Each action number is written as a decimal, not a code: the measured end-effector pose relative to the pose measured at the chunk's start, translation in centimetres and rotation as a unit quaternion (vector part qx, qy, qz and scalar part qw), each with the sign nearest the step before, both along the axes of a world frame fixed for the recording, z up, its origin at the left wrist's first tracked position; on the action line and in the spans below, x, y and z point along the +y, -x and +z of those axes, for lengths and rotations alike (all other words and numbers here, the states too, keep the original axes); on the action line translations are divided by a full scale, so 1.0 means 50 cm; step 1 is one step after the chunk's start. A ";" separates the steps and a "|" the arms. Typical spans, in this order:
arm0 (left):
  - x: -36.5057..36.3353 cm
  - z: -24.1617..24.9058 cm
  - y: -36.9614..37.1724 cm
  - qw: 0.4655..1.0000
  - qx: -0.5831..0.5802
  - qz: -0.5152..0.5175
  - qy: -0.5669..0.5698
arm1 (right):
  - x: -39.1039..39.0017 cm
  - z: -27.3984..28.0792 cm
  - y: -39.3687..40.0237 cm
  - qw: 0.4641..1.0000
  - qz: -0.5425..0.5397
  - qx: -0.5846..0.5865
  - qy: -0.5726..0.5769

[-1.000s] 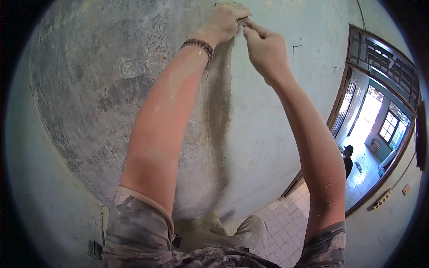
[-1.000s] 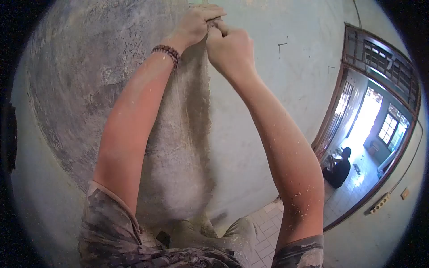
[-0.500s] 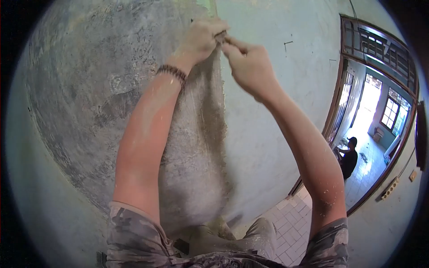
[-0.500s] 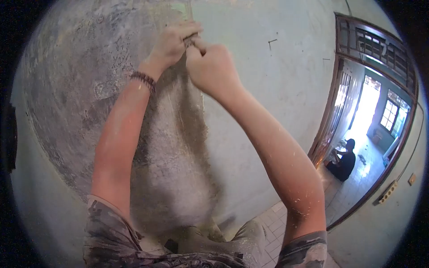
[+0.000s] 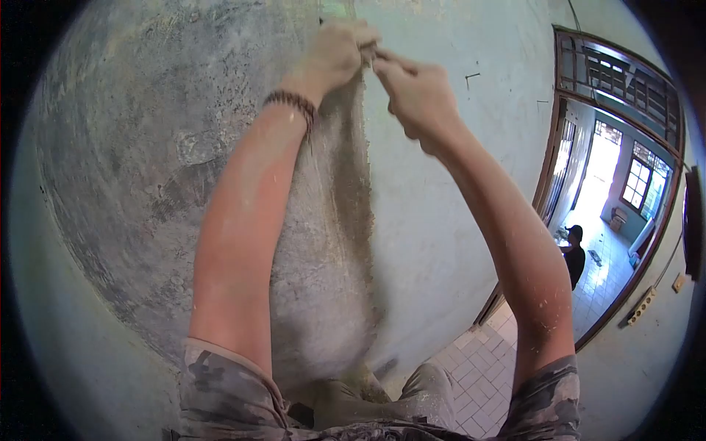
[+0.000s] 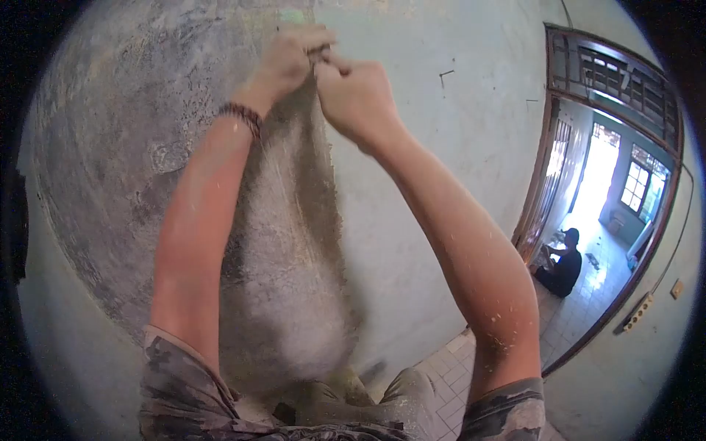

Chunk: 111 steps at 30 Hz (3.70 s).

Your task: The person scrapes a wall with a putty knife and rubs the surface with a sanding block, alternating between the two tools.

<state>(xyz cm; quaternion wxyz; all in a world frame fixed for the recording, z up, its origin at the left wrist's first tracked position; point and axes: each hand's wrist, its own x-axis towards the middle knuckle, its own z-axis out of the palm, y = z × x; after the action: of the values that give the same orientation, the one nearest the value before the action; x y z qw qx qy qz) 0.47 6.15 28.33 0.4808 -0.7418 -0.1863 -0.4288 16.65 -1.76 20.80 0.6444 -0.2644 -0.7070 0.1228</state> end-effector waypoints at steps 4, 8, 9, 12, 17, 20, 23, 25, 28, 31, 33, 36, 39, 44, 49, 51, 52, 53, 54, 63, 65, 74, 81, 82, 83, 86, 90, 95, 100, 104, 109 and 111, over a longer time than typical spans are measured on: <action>-0.004 0.021 -0.003 0.991 -0.060 0.011 0.118 | -0.042 0.041 -0.018 0.995 0.017 -0.026 0.095; 0.002 -0.041 0.015 0.999 0.014 -0.052 -0.006 | -0.027 -0.013 -0.008 0.999 0.010 -0.047 0.024; -0.003 -0.014 0.011 0.999 -0.005 -0.043 0.032 | -0.020 0.000 -0.005 0.999 0.009 -0.046 0.024; -0.020 0.032 0.012 0.994 -0.031 -0.028 0.102 | -0.046 0.040 -0.005 0.996 0.048 0.003 0.073; -0.006 -0.017 0.018 0.997 -0.028 -0.038 0.060 | -0.044 0.020 -0.011 0.997 0.019 -0.047 0.054; 0.001 0.015 0.024 0.986 -0.065 -0.106 0.112 | -0.061 0.046 0.002 0.997 0.010 -0.016 0.079; -0.026 0.003 0.003 0.993 -0.042 -0.027 0.111 | -0.080 0.039 -0.028 0.994 0.008 -0.042 0.100; -0.017 -0.028 -0.003 0.997 -0.030 -0.032 0.060 | -0.073 0.028 -0.036 0.994 0.003 -0.050 0.102; -0.014 0.000 0.010 0.998 -0.007 -0.052 0.045 | -0.033 0.026 -0.009 1.000 0.020 0.002 0.016; -0.027 0.052 -0.001 0.996 -0.052 0.024 0.073 | -0.030 0.071 -0.013 0.998 0.032 -0.004 0.055; -0.024 0.028 -0.003 0.996 -0.033 0.004 0.082 | -0.046 0.064 -0.035 0.997 0.027 -0.029 0.071; -0.019 -0.010 0.008 0.997 -0.015 -0.043 0.065 | -0.036 0.025 -0.017 0.998 0.032 -0.034 0.050; -0.034 0.030 0.005 0.998 -0.037 -0.015 0.056 | 0.003 0.043 -0.004 0.999 0.042 -0.004 0.001; -0.060 0.015 0.000 0.978 -0.089 0.103 0.158 | -0.039 0.052 -0.032 0.996 0.051 -0.034 0.068; -0.040 0.018 0.024 0.997 -0.049 0.043 0.042 | -0.025 0.049 -0.005 0.999 0.044 -0.029 0.003; -0.038 0.019 0.027 0.996 -0.062 0.025 0.066 | -0.038 0.058 -0.017 0.998 0.054 -0.027 0.032; -0.037 0.013 0.027 0.993 -0.069 0.005 0.091 | -0.045 0.050 -0.025 0.996 0.060 -0.039 0.046; -0.036 0.003 0.028 0.993 -0.065 0.006 0.094 | -0.049 0.044 -0.032 0.995 0.063 -0.049 0.059; -0.044 -0.009 0.024 0.993 -0.054 0.014 0.100 | -0.047 0.039 -0.026 0.995 0.062 -0.047 0.059; -0.055 0.003 0.019 0.992 -0.058 0.039 0.101 | -0.047 0.057 -0.030 0.992 0.066 -0.045 0.094; -0.043 0.013 0.028 0.996 -0.039 0.033 0.077 | -0.039 0.052 -0.006 0.997 0.042 -0.050 0.048; -0.044 0.004 0.025 0.996 -0.053 0.015 0.072 | -0.037 0.049 -0.006 0.998 0.062 -0.006 0.026; -0.038 -0.015 0.031 0.999 -0.043 -0.019 -0.002 | -0.026 0.027 -0.008 0.996 0.070 -0.038 0.040; -0.034 -0.020 0.034 0.995 -0.017 -0.049 -0.085 | -0.020 0.019 0.003 0.997 0.071 -0.023 -0.009; -0.031 -0.011 0.039 0.995 -0.018 -0.049 -0.087 | -0.011 0.025 0.008 0.997 0.070 -0.024 -0.011; -0.059 0.010 0.035 0.998 -0.050 -0.033 0.026 | -0.018 0.044 0.010 0.997 0.057 -0.043 -0.002; -0.060 -0.023 0.029 0.997 -0.046 -0.043 0.032 | -0.028 0.018 0.000 0.996 0.078 -0.022 0.026; -0.066 0.020 0.030 0.999 -0.048 -0.015 0.006 | -0.024 0.054 -0.007 0.991 0.117 0.004 0.058; -0.052 -0.025 0.034 0.999 -0.030 -0.015 0.043 | -0.021 0.013 0.002 0.998 0.035 -0.035 -0.029; -0.025 0.034 0.027 0.996 -0.042 -0.077 0.022 | -0.038 0.061 0.006 0.998 0.048 -0.005 0.038; -0.043 -0.012 0.027 0.990 -0.061 -0.077 0.103 | -0.073 0.046 -0.016 0.992 0.041 -0.060 0.101; -0.043 0.012 0.028 0.989 -0.079 -0.055 0.116 | -0.070 0.055 0.003 0.994 0.030 -0.045 0.090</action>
<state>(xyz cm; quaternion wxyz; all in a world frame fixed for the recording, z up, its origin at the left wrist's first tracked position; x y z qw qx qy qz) -0.91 4.00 28.93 0.3506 -0.7656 -0.2312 -0.4874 16.51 -5.25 23.55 0.5815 -0.3054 -0.7290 0.1929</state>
